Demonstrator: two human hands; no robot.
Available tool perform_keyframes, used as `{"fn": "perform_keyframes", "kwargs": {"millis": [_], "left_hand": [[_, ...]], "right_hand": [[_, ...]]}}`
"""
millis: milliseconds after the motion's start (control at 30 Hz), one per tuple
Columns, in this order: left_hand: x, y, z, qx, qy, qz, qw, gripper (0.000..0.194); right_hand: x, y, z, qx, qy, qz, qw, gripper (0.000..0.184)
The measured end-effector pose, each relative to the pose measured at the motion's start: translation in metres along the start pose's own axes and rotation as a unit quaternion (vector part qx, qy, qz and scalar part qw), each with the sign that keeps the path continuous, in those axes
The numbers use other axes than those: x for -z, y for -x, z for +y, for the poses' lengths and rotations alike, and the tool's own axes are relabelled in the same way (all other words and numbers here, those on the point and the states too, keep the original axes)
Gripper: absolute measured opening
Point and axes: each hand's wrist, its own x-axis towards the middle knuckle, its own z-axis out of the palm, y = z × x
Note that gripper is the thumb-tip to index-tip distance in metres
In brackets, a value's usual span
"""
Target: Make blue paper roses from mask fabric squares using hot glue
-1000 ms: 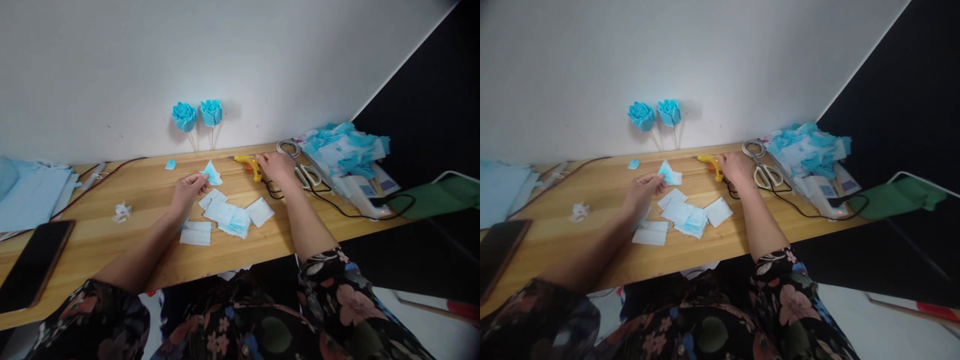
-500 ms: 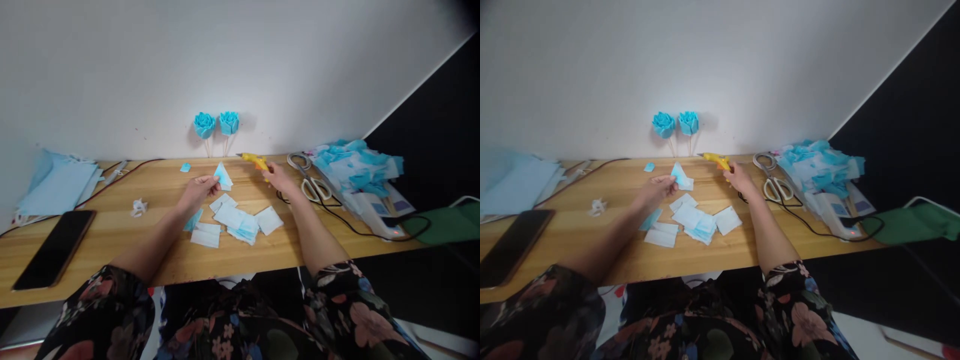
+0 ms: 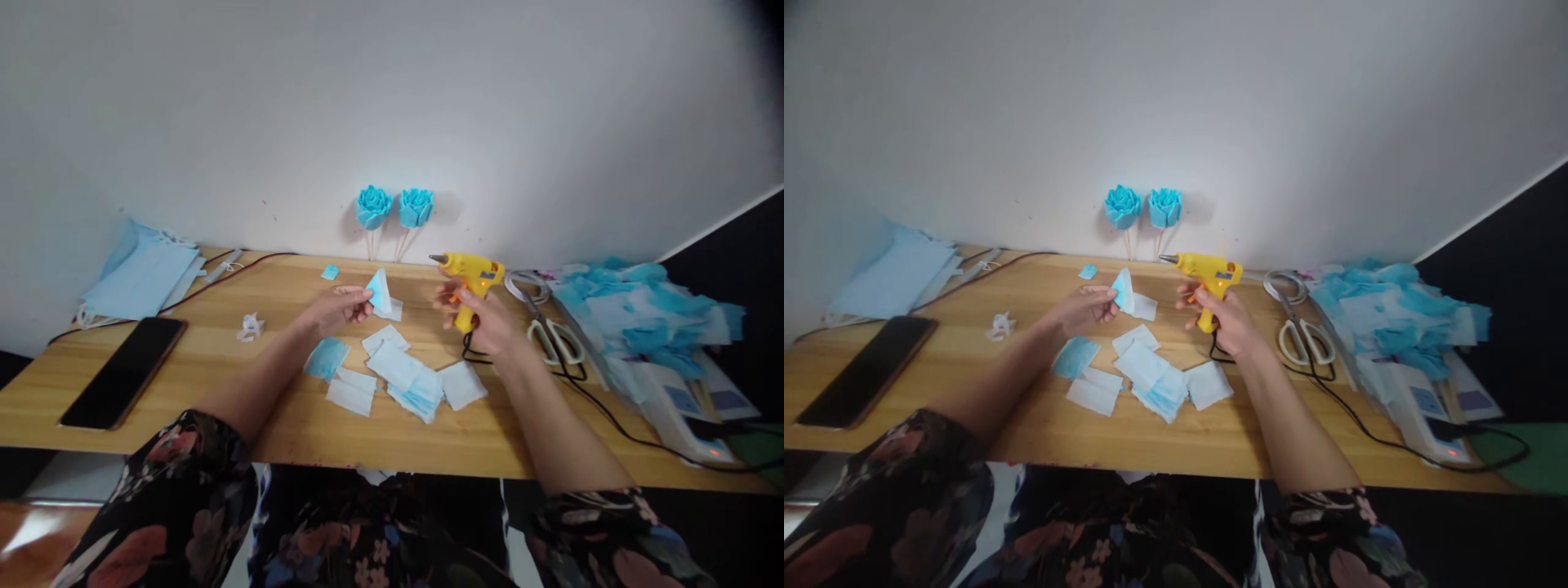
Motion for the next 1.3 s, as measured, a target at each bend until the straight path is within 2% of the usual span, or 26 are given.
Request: {"fn": "perform_keyframes", "kwargs": {"millis": [100, 200, 400, 633, 1000, 1300], "left_hand": [[0.003, -0.001, -0.003, 0.010, 0.008, -0.008, 1.000, 0.041], [0.005, -0.002, -0.004, 0.015, 0.020, -0.016, 1.000, 0.041], [0.007, -0.004, -0.006, 0.009, 0.033, -0.039, 0.999, 0.044], [0.009, -0.005, -0.010, 0.009, 0.044, -0.035, 0.998, 0.041], [0.011, -0.007, -0.012, 0.005, 0.064, -0.037, 0.997, 0.035], [0.009, -0.007, -0.011, 0.007, 0.065, -0.041, 0.997, 0.040]], "right_hand": [[-0.006, 0.001, 0.021, 0.018, -0.008, 0.021, 1.000, 0.039], [-0.012, 0.003, 0.031, 0.031, 0.009, 0.013, 0.999, 0.037], [-0.019, 0.010, 0.027, 0.035, 0.028, -0.023, 0.999, 0.041], [-0.017, 0.010, 0.030, 0.054, 0.078, -0.042, 0.995, 0.047], [-0.016, 0.010, 0.032, 0.050, 0.120, -0.031, 0.991, 0.050], [-0.011, 0.009, 0.037, 0.063, 0.183, -0.032, 0.981, 0.050]]}}
